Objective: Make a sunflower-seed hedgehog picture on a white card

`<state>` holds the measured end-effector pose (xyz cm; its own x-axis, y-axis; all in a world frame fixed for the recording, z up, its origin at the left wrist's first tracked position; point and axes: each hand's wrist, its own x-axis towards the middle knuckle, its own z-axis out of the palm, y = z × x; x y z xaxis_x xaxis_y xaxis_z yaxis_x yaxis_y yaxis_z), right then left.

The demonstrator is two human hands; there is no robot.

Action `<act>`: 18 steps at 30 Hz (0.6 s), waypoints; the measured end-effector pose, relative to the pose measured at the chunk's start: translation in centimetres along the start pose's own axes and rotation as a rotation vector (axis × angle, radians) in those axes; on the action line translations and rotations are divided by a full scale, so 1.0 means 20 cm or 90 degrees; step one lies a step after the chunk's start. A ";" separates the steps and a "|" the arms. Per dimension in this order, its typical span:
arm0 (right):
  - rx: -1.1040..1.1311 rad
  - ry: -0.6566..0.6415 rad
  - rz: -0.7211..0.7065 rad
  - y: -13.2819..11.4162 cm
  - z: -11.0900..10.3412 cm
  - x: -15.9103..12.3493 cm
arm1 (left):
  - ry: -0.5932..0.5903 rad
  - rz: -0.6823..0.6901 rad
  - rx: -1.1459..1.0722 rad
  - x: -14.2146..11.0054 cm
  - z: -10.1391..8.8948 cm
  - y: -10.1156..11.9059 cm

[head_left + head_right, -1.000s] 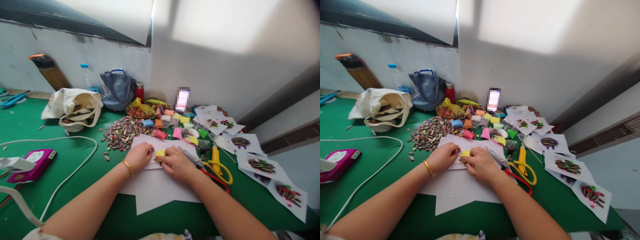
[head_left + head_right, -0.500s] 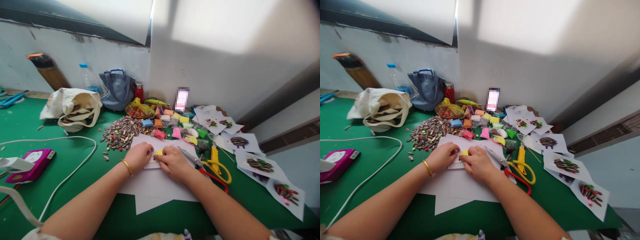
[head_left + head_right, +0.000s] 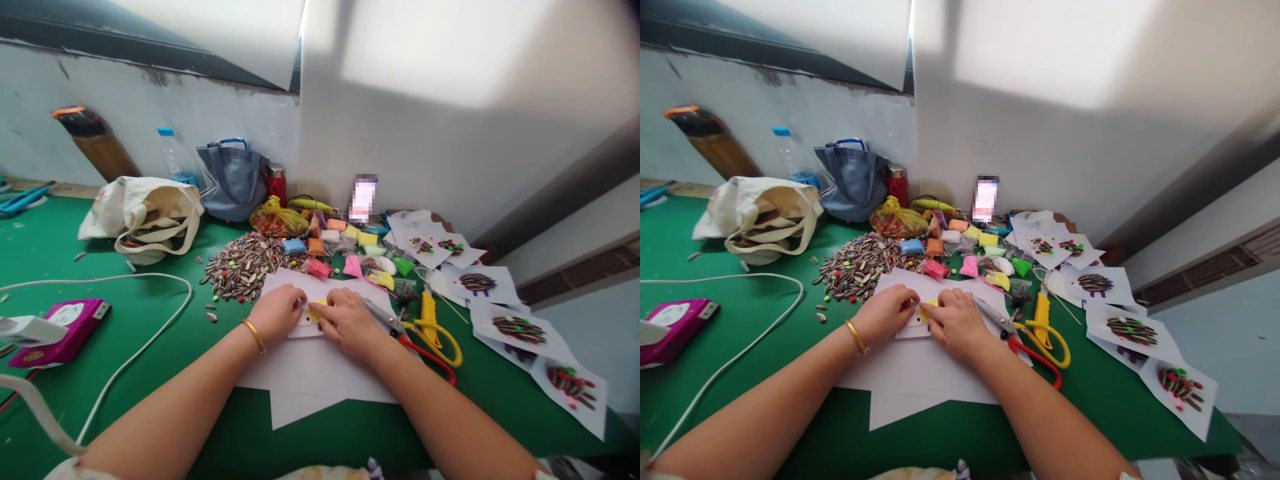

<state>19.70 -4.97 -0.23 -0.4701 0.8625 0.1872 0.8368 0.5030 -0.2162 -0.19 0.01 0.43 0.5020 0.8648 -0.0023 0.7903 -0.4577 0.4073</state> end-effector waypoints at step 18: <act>-0.007 0.001 0.035 0.01 0.02 0.01 | 0.005 0.000 0.005 0.00 0.00 0.00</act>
<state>19.70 -4.64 -0.64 -0.4233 0.8886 0.1766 0.8643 0.4545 -0.2155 -0.16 0.00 0.37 0.4986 0.8668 0.0049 0.7935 -0.4587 0.3999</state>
